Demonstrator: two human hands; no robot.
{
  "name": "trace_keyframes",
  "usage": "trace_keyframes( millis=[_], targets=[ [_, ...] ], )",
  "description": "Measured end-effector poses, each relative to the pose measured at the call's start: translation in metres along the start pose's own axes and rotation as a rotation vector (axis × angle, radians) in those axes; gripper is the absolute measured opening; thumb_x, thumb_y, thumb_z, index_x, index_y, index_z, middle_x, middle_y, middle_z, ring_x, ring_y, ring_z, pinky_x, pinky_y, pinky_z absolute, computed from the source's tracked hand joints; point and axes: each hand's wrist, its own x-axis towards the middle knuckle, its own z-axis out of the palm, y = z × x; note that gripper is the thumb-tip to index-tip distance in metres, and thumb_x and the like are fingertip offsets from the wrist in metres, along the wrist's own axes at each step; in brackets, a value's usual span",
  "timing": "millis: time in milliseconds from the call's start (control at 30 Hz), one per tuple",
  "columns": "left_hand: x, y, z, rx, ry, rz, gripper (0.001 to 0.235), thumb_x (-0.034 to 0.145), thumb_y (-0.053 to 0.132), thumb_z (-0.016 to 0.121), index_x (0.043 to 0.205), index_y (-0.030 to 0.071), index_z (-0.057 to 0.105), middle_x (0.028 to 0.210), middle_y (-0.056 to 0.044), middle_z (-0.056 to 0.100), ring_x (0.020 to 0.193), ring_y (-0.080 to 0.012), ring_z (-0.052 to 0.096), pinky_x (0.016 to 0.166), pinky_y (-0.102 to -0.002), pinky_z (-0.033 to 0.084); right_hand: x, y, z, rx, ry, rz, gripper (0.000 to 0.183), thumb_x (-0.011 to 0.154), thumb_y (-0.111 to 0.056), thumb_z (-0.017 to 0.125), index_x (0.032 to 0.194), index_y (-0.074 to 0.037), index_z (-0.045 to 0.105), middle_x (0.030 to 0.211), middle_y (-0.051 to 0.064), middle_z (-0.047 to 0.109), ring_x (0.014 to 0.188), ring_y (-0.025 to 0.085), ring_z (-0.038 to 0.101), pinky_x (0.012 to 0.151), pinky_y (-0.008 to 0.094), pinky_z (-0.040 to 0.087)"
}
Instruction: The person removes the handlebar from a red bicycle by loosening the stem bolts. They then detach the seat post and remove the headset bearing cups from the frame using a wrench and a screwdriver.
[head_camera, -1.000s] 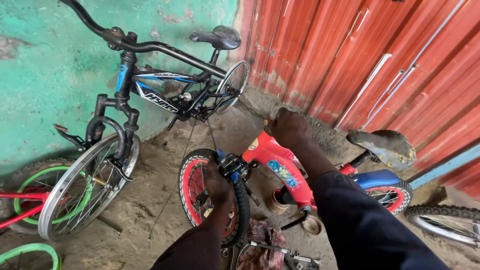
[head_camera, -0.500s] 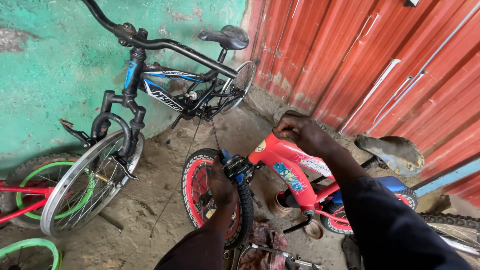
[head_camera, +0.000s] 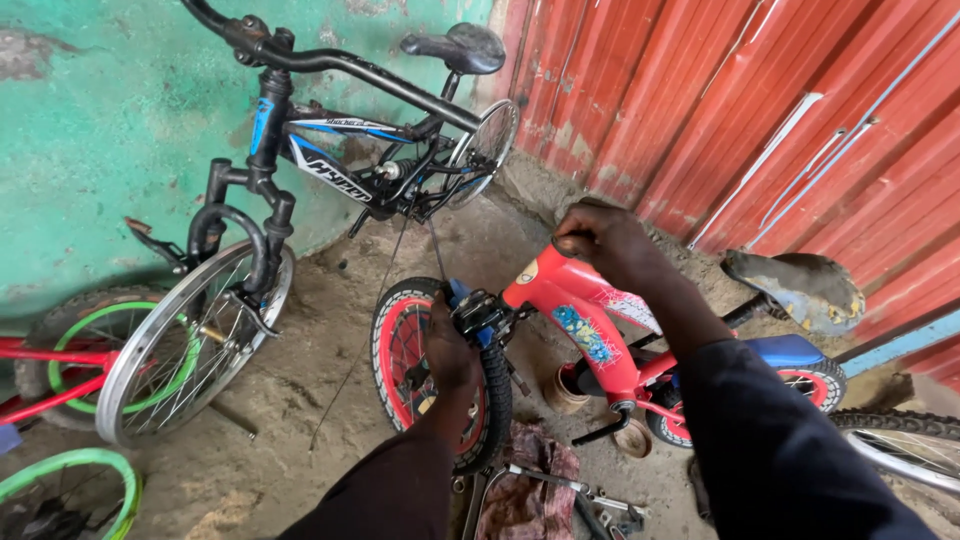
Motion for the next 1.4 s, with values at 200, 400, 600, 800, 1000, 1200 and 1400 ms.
trace_keyframes(
  millis=[200,400,600,800,1000,1200,1400],
  targets=[
    [0.036,-0.027,-0.016,0.836,-0.42,0.041,0.075,0.079,0.019,0.08,0.139,0.011,0.035,0.127,-0.015,0.068,0.118,-0.0351,0.068,0.099,-0.046,0.06,-0.037,-0.019,-0.003,0.232,0.151,-0.037,0.027,0.097,-0.002,0.067,0.124,-0.005,0.068,0.123,0.024,0.069,0.121,0.046,0.064,0.104,0.054,0.052],
    [0.109,-0.005,-0.013,1.577,-0.716,0.178,0.065,0.075,0.026,0.082,0.126,0.006,0.048,0.116,-0.019,0.069,0.114,-0.041,0.068,0.095,-0.053,0.057,-0.07,0.022,0.057,0.057,0.201,0.118,0.053,0.088,-0.021,0.077,0.137,-0.009,0.062,0.13,0.02,0.066,0.125,0.044,0.061,0.108,0.056,0.049],
    [0.073,0.121,0.07,1.132,-0.828,0.553,0.048,0.095,0.025,0.064,0.139,0.007,0.061,0.125,-0.019,0.072,0.119,-0.0371,0.067,0.11,-0.042,0.05,-0.059,0.03,0.071,0.053,0.322,0.073,0.047,0.09,-0.022,0.076,0.131,-0.004,0.064,0.119,0.022,0.069,0.115,0.046,0.065,0.1,0.057,0.052],
    [0.025,0.053,0.08,0.562,-0.842,0.281,0.045,0.096,0.028,0.063,0.14,0.018,0.055,0.125,-0.019,0.067,0.123,-0.0394,0.062,0.102,-0.05,0.053,-0.031,-0.009,0.051,0.217,0.454,0.214,0.025,0.099,-0.018,0.064,0.119,-0.004,0.069,0.103,0.019,0.066,0.102,0.044,0.067,0.088,0.054,0.054],
    [0.016,0.06,0.082,0.281,-0.806,0.214,0.04,0.099,0.013,0.063,0.139,0.016,0.058,0.127,-0.019,0.067,0.129,-0.0321,0.058,0.109,-0.046,0.047,0.0,0.014,0.059,0.116,0.442,0.28,0.035,0.085,-0.039,0.083,0.098,-0.009,0.073,0.084,0.012,0.066,0.071,0.035,0.074,0.074,0.046,0.06],
    [0.017,0.058,0.081,0.193,-0.805,0.2,0.041,0.097,0.015,0.07,0.137,0.017,0.061,0.125,-0.015,0.07,0.127,-0.0279,0.061,0.109,-0.046,0.047,-0.013,-0.008,0.023,0.356,0.218,0.061,0.021,0.09,0.001,0.069,0.107,-0.007,0.077,0.1,0.023,0.07,0.102,0.049,0.069,0.088,0.053,0.056],
    [0.011,0.067,0.082,0.165,-0.795,0.262,0.036,0.095,0.014,0.071,0.13,0.014,0.065,0.113,-0.014,0.071,0.115,-0.0271,0.066,0.103,-0.046,0.048,-0.007,0.029,0.046,0.204,0.343,0.136,0.018,0.09,-0.024,0.081,0.103,-0.013,0.077,0.092,0.015,0.069,0.092,0.036,0.072,0.078,0.045,0.057]
  ],
)
